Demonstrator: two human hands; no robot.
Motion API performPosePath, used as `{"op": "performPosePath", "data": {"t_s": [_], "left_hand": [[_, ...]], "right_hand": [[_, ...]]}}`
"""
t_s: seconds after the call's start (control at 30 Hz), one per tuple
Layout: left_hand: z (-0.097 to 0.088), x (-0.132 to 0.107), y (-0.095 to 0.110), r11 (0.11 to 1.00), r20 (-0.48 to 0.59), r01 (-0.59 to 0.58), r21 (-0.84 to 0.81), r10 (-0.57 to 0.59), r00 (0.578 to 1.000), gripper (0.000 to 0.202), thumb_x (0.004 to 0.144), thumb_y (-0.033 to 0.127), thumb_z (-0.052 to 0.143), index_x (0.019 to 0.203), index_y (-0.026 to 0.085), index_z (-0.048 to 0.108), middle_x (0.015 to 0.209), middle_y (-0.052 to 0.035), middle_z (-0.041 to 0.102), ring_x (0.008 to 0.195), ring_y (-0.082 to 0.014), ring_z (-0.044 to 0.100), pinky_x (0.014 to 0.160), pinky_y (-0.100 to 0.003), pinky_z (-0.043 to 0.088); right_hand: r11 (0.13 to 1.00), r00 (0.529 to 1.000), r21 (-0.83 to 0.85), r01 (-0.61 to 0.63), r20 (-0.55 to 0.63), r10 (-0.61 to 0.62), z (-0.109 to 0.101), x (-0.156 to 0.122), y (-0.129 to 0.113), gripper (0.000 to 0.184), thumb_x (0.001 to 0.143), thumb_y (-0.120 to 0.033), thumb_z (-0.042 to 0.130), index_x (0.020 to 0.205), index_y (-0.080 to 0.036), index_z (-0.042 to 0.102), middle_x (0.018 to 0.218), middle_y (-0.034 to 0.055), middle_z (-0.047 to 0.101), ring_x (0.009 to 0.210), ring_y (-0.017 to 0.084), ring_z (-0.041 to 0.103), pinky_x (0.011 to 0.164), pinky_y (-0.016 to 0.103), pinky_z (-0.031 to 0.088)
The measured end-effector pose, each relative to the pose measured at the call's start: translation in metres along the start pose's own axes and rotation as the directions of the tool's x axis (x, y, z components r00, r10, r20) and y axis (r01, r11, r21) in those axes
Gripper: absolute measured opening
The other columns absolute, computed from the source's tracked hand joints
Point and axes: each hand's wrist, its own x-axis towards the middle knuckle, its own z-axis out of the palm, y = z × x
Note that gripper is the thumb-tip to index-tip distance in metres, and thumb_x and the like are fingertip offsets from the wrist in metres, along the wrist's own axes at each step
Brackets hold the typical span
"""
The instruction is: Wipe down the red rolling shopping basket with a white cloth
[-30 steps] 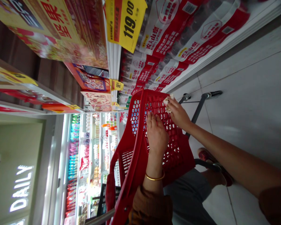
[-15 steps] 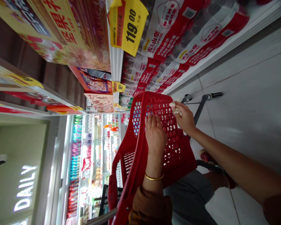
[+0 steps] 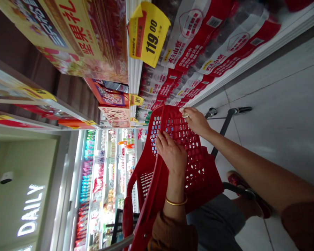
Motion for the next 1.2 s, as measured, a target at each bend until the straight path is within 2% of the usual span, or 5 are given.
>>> {"op": "performPosePath", "data": {"t_s": [0.43, 0.57, 0.7, 0.97, 1.2], "left_hand": [[0.007, -0.009, -0.005, 0.993, -0.125, -0.044, -0.111, 0.03, 0.992, 0.059, 0.076, 0.007, 0.044, 0.135, 0.006, 0.047, 0.15, -0.0204, 0.038, 0.14, -0.0321, 0.032, 0.115, -0.054, 0.027], [0.005, -0.013, -0.004, 0.987, -0.145, -0.069, -0.146, 0.048, 0.988, 0.055, 0.077, 0.007, 0.042, 0.132, 0.008, 0.05, 0.149, -0.0198, 0.039, 0.14, -0.03, 0.034, 0.115, -0.054, 0.027], [0.003, -0.016, -0.003, 0.98, -0.179, -0.107, -0.168, 0.077, 0.981, 0.053, 0.077, 0.006, 0.042, 0.129, 0.006, 0.05, 0.147, -0.0218, 0.041, 0.139, -0.0279, 0.035, 0.116, -0.052, 0.027], [0.001, -0.021, 0.001, 0.966, -0.221, -0.135, -0.219, 0.085, 0.971, 0.05, 0.075, 0.006, 0.042, 0.124, 0.006, 0.052, 0.143, -0.0233, 0.045, 0.138, -0.0276, 0.037, 0.114, -0.051, 0.029], [-0.001, -0.023, 0.001, 0.956, -0.191, -0.093, -0.278, 0.04, 0.981, 0.056, 0.07, 0.003, 0.042, 0.125, 0.009, 0.049, 0.142, -0.0203, 0.048, 0.137, -0.0269, 0.038, 0.113, -0.052, 0.029]], "right_hand": [[0.993, 0.996, 0.089, 0.079, -0.037, -0.076, -0.003, 0.017, -0.033, 0.049, 0.073, -0.002, 0.042, 0.115, -0.014, 0.063, 0.12, 0.0094, 0.065, 0.115, 0.025, 0.058, 0.105, 0.044, 0.045], [0.978, 0.979, 0.081, 0.193, -0.077, -0.187, -0.008, 0.012, -0.041, 0.053, 0.076, -0.001, 0.042, 0.123, -0.016, 0.059, 0.129, 0.0084, 0.061, 0.123, 0.022, 0.053, 0.109, 0.043, 0.043], [0.958, 0.958, 0.03, 0.286, -0.039, -0.285, -0.011, 0.005, -0.05, 0.049, 0.084, -0.003, 0.04, 0.129, -0.017, 0.056, 0.134, 0.0084, 0.057, 0.13, 0.023, 0.048, 0.112, 0.046, 0.04], [0.926, 0.926, 0.016, 0.377, 0.02, -0.378, -0.01, -0.016, -0.061, 0.038, 0.096, -0.015, 0.04, 0.131, -0.019, 0.056, 0.135, 0.0092, 0.057, 0.139, 0.028, 0.036, 0.115, 0.054, 0.036], [0.903, 0.903, -0.044, 0.428, 0.057, -0.425, -0.013, -0.032, -0.069, 0.035, 0.098, -0.014, 0.04, 0.129, -0.015, 0.057, 0.134, 0.0117, 0.057, 0.138, 0.027, 0.039, 0.115, 0.051, 0.037]]}}
